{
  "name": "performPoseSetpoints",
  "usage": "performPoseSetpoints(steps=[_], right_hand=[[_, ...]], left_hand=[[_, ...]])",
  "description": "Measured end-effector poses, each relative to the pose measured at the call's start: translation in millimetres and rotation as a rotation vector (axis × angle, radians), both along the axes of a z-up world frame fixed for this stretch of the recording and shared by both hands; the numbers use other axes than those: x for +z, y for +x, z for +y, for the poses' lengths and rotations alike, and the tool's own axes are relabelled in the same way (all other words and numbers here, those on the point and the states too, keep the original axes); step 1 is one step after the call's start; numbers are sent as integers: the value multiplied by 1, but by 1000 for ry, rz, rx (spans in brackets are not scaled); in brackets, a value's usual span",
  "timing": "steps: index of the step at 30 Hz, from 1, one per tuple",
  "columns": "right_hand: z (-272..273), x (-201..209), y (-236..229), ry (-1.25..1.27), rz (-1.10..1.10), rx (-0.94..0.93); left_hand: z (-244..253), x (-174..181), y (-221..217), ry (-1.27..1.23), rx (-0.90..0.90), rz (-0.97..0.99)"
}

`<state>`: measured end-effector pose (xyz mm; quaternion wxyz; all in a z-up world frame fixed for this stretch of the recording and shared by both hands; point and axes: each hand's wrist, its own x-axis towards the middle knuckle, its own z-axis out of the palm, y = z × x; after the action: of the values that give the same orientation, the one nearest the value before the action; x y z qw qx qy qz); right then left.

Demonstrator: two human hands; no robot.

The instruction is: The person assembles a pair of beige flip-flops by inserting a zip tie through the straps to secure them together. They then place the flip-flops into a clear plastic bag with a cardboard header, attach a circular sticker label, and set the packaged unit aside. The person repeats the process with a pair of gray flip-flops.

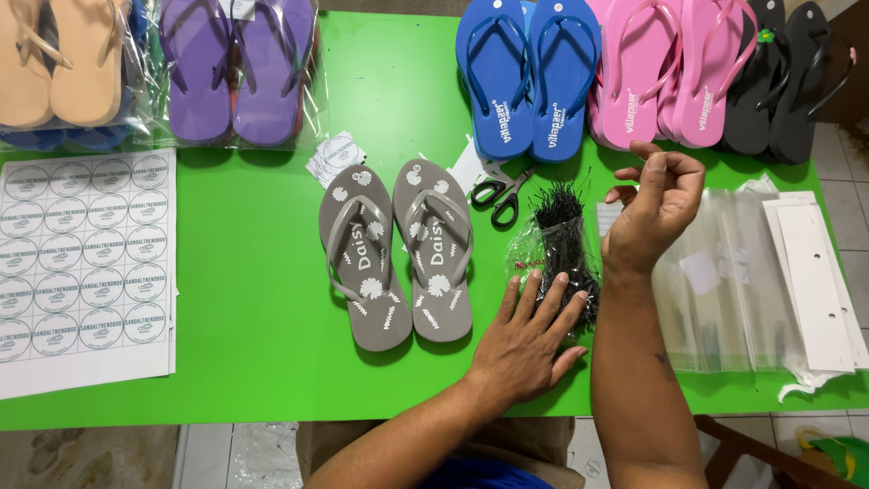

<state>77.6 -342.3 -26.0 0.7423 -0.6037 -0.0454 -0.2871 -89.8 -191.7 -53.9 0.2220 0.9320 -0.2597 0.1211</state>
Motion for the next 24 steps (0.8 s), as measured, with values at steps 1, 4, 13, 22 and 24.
performPoseSetpoints(steps=[1,4,13,22,24], right_hand=[[3,3,-2,-6,3,-4],[17,15,-14,17,57,68],[66,29,-53,276,265,464],[62,15,-53,498,366,632],[61,15,-54,543,380,632]], left_hand=[[0,1,0,3,-1,-2],[2,3,0,0,-7,-9],[3,1,-1,-45,20,-102],[13,6,-4,-319,109,-154],[16,10,-4,-368,87,-117]])
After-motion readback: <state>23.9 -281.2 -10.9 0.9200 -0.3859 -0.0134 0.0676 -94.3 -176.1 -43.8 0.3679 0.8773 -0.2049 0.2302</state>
